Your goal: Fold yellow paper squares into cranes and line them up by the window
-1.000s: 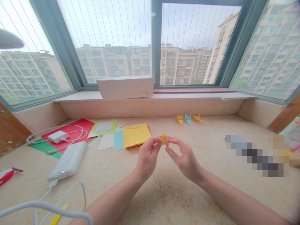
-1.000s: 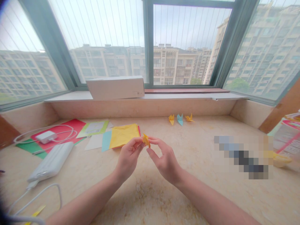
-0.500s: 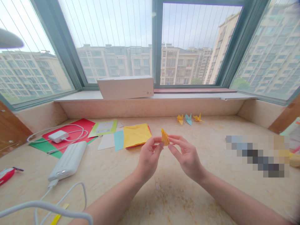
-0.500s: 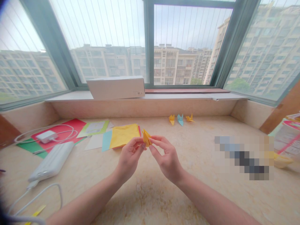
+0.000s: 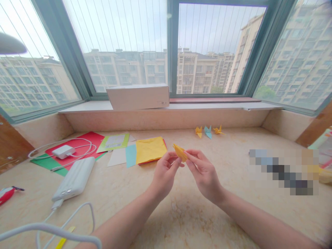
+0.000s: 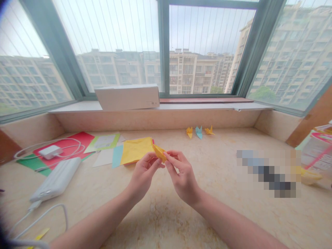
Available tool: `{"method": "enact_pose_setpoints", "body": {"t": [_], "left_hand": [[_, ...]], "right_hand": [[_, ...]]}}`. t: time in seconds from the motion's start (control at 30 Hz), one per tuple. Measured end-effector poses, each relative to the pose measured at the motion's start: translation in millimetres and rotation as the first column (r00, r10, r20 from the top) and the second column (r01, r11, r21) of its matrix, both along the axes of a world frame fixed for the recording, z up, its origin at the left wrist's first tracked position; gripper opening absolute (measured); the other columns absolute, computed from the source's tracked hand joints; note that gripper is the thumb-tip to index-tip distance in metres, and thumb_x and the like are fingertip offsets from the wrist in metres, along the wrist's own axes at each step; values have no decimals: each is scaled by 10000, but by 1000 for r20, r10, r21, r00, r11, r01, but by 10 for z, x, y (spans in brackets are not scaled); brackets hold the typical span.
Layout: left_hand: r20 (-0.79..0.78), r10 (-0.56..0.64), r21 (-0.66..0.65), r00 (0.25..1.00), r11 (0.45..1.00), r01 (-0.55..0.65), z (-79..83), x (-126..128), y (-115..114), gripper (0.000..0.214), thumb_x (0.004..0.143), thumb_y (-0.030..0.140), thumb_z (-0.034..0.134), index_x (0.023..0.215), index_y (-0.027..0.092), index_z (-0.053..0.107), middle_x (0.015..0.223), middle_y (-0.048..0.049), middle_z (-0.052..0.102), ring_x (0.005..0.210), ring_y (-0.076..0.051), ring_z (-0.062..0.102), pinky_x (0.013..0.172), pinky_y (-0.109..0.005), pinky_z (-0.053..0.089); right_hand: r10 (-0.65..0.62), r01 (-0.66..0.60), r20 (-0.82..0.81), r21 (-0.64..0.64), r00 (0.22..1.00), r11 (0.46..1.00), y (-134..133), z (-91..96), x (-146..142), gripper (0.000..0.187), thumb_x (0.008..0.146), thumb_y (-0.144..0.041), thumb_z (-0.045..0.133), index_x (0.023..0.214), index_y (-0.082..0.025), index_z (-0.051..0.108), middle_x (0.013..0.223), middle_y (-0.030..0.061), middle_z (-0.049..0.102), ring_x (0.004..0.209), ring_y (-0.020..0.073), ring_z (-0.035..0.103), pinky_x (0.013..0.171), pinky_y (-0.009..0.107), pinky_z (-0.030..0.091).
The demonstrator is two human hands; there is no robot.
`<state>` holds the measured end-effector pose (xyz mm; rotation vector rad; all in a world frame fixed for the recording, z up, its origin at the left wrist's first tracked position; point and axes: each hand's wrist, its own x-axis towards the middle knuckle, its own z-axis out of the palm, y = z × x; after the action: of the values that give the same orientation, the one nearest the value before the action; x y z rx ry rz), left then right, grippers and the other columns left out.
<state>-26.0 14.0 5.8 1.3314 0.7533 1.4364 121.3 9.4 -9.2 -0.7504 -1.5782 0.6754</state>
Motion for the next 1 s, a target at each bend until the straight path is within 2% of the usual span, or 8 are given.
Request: {"method": "enact_pose_setpoints", "body": {"t": [0.2,0.3,0.43,0.53,0.63,0.7,0.83,1.0], "left_hand": [[29,-12,3,1000,1000,12,1,-8,4,148,853,284,693,932,164,657,932,-50,703,839,-159,637,756,-290,553],[12,5,24,1000,1000,-5,-6,-2,-1,154,853,287,693,936,164,651,928,-50,695,831,-155,631,744,-286,551],[-9,66,29,998,997,-66,9,19,-40,178,843,295,701,943,171,621,914,-45,680,821,-151,628,720,-274,544],[-9,116,3,993,993,-116,5,24,-54,245,823,300,721,996,188,589,883,-27,676,799,-149,632,717,-279,541],[-51,152,-4,987,988,-152,-28,9,-33,301,826,314,715,1076,194,597,893,-33,684,823,-162,643,733,-292,540],[-122,171,14,978,985,-171,-56,-6,-13,277,842,325,697,1072,186,633,912,-50,694,850,-176,649,736,-293,537],[-228,195,47,954,981,-190,-82,-23,0,261,866,341,665,1071,179,670,944,-77,705,881,-200,655,735,-309,540],[-236,162,39,958,987,-157,-74,-14,-34,277,866,362,660,1071,177,663,971,-83,701,897,-206,650,738,-314,541]], "right_hand": [[-16,-9,-245,-101,969,995,33,8,-16,147,846,-263,709,973,-300,772,1072,37,709,1023,207,660,937,394,542],[-5,-49,-290,-180,957,983,31,54,-28,108,822,-296,728,913,-251,766,1024,50,738,982,212,685,915,394,555],[-32,-67,-321,-293,946,954,45,83,-31,181,789,-352,749,909,-218,725,907,55,761,902,213,712,877,392,568],[-52,-52,-343,-287,938,956,83,61,-14,256,761,-361,772,958,-234,669,868,35,751,853,201,711,820,368,577],[-1,-96,-307,-301,952,949,108,42,6,389,782,-371,751,1131,-245,634,920,41,745,868,207,712,834,390,572],[76,-156,-242,-331,967,931,105,45,11,399,809,-388,723,1171,-234,657,989,65,748,920,226,709,889,426,553],[142,-210,-207,-363,968,908,83,74,5,308,828,-417,698,1071,-234,743,1064,73,757,991,249,699,943,450,526],[38,-140,-259,-388,965,911,100,84,18,226,739,-406,785,881,-229,785,900,48,785,866,229,722,892,428,543]]}}
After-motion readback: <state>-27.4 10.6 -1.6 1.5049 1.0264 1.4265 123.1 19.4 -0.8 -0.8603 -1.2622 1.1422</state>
